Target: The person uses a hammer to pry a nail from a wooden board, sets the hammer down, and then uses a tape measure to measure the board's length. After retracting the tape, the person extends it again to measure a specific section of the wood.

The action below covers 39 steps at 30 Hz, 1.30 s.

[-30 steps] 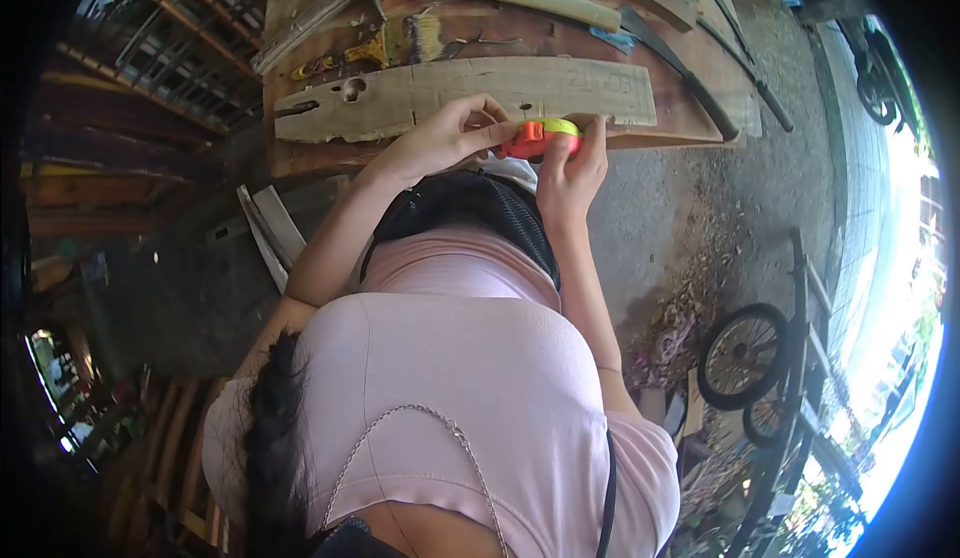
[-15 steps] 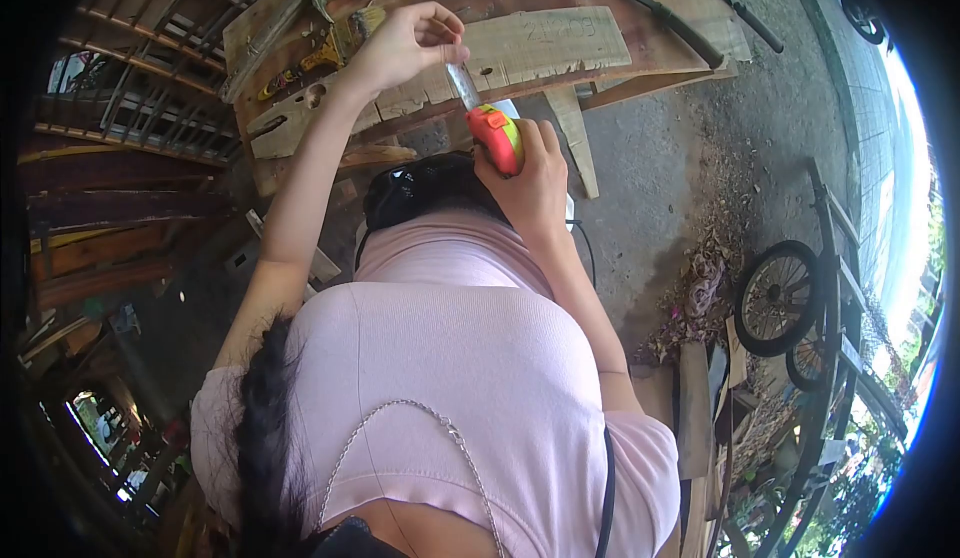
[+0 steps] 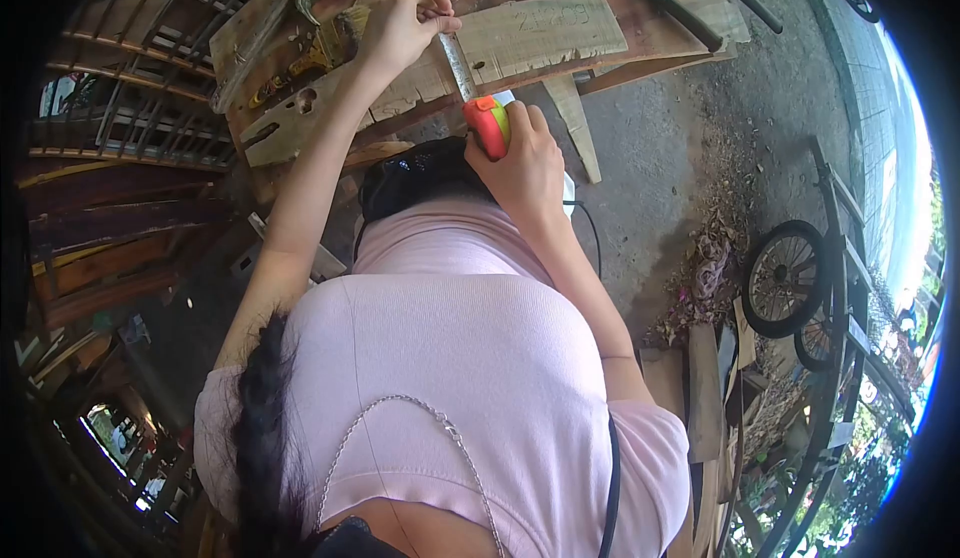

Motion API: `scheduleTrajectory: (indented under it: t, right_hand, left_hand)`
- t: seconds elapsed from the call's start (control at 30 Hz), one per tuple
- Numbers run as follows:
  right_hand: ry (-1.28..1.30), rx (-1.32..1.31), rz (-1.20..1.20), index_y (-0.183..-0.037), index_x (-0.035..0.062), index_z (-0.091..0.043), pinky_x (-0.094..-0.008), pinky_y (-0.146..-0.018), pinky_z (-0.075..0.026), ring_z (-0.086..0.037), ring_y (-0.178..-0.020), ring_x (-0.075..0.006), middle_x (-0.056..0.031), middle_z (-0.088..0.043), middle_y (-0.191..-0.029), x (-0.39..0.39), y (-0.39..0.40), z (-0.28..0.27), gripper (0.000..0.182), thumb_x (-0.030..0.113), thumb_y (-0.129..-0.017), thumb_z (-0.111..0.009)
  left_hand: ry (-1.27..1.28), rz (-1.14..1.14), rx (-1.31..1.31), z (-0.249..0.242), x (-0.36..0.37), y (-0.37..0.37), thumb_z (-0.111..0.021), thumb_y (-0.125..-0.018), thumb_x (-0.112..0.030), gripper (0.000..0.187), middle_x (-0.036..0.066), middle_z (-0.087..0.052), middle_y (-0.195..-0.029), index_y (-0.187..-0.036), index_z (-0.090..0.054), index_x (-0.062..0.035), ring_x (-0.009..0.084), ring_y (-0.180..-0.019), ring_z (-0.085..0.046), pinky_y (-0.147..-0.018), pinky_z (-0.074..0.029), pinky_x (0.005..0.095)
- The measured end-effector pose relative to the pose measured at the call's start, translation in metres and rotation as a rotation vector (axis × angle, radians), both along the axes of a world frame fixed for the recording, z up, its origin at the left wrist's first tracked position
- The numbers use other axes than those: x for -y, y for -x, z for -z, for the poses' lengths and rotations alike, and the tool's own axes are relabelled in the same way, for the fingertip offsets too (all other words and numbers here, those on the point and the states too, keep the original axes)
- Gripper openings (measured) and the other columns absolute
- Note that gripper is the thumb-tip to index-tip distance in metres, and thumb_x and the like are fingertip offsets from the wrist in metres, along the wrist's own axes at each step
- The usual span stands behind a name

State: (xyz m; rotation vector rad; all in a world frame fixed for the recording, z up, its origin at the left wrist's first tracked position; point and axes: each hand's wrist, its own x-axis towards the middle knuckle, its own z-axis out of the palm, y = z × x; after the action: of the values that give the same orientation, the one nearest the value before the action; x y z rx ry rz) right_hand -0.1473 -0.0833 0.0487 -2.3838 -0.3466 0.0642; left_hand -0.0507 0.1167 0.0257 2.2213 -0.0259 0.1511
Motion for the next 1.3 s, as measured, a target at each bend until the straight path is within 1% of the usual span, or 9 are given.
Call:
scheduleTrajectory:
  t: [0.13, 0.23, 0.57, 0.77, 1.07, 1.13, 1.17, 1.23, 1.3]
  right_hand:
    - [0.049, -0.026, 0.006, -0.090, 0.0030, -0.049, -0.0457, -0.060, -0.048, -0.059, -0.069, -0.0381, -0.0155, -0.053, -0.082, -0.005, -0.002, -0.005, 0.035, 0.027, -0.074, -0.069]
    - [0.100, -0.034, -0.001, -0.089, 0.0026, -0.048, -0.0461, -0.058, -0.049, -0.059, -0.068, -0.0383, -0.0161, -0.053, -0.081, -0.009, -0.006, -0.008, 0.035, 0.027, -0.074, -0.069]
    - [0.144, -0.013, -0.003, -0.091, 0.0012, -0.046, -0.0455, -0.056, -0.051, -0.061, -0.068, -0.0410, -0.0181, -0.052, -0.084, -0.014, -0.005, 0.018, 0.039, 0.028, -0.076, -0.069]
    - [0.151, -0.032, 0.011, -0.091, 0.0007, -0.046, -0.0461, -0.057, -0.051, -0.061, -0.068, -0.0410, -0.0186, -0.052, -0.086, -0.016, -0.005, 0.019, 0.039, 0.028, -0.076, -0.070]
    - [0.190, -0.096, 0.000, -0.090, 0.0014, -0.045, -0.0459, -0.058, -0.051, -0.061, -0.067, -0.0404, -0.0180, -0.053, -0.084, -0.018, -0.008, 0.006, 0.037, 0.027, -0.076, -0.068]
    - [0.170, -0.162, 0.043, -0.093, 0.0018, -0.047, -0.0470, -0.063, -0.049, -0.060, -0.075, -0.0421, -0.0199, -0.057, -0.088, -0.019, -0.008, 0.004, 0.040, 0.026, -0.073, -0.072]
    - [0.170, -0.160, 0.044, -0.093, 0.0018, -0.047, -0.0470, -0.063, -0.049, -0.060, -0.075, -0.0421, -0.0199, -0.057, -0.088, -0.018, -0.008, 0.005, 0.040, 0.026, -0.073, -0.072]
    - [0.197, -0.072, 0.000, -0.091, 0.0017, -0.045, -0.0454, -0.055, -0.051, -0.062, -0.065, -0.0397, -0.0177, -0.054, -0.082, -0.018, -0.008, 0.008, 0.037, 0.027, -0.076, -0.068]
    - [0.201, -0.072, 0.004, -0.091, 0.0017, -0.045, -0.0454, -0.055, -0.052, -0.061, -0.065, -0.0399, -0.0178, -0.054, -0.082, -0.019, -0.008, 0.007, 0.037, 0.027, -0.076, -0.068]
  left_hand:
    - [0.030, 0.008, 0.014, 0.006, -0.003, -0.001, -0.076, -0.075, -0.020, 0.024, 0.006, -0.069, -0.077, -0.084, -0.061, -0.0046, 0.0130, -0.073, -0.066, -0.066, -0.050, 0.0256]
    - [-0.026, -0.011, -0.014, 0.008, -0.002, 0.001, -0.076, -0.075, -0.019, 0.023, 0.007, -0.069, -0.078, -0.084, -0.061, -0.0042, 0.0137, -0.073, -0.066, -0.066, -0.051, 0.0257]
    - [0.150, -0.045, 0.037, 0.018, 0.005, 0.011, -0.071, -0.080, -0.016, 0.020, 0.006, -0.066, -0.077, -0.084, -0.057, -0.0028, 0.0156, -0.074, -0.067, -0.067, -0.053, 0.0288]
    - [0.139, -0.077, 0.082, 0.017, 0.006, 0.012, -0.070, -0.082, -0.013, 0.018, 0.004, -0.066, -0.076, -0.084, -0.056, -0.0024, 0.0140, -0.074, -0.066, -0.066, -0.053, 0.0277]
    - [0.177, 0.046, 0.118, 0.023, -0.003, 0.005, -0.069, -0.083, -0.013, 0.017, 0.007, -0.066, -0.077, -0.082, -0.055, -0.0021, 0.0153, -0.074, -0.067, -0.067, -0.053, 0.0287]
    - [0.186, 0.036, 0.094, 0.021, -0.002, 0.006, -0.068, -0.083, -0.012, 0.016, 0.006, -0.066, -0.076, -0.082, -0.055, -0.0019, 0.0151, -0.074, -0.066, -0.068, -0.052, 0.0282]
    - [0.186, 0.038, 0.096, 0.021, -0.002, 0.006, -0.068, -0.083, -0.012, 0.016, 0.006, -0.066, -0.076, -0.082, -0.055, -0.0019, 0.0151, -0.074, -0.066, -0.068, -0.052, 0.0282]
    - [0.174, 0.016, 0.068, 0.020, 0.000, 0.006, -0.067, -0.083, -0.011, 0.015, 0.006, -0.066, -0.076, -0.083, -0.055, -0.0021, 0.0155, -0.074, -0.066, -0.068, -0.052, 0.0287]
    - [0.163, 0.008, 0.063, 0.020, 0.001, 0.006, -0.067, -0.082, -0.010, 0.014, 0.006, -0.065, -0.076, -0.083, -0.055, -0.0024, 0.0152, -0.073, -0.066, -0.068, -0.052, 0.0287]
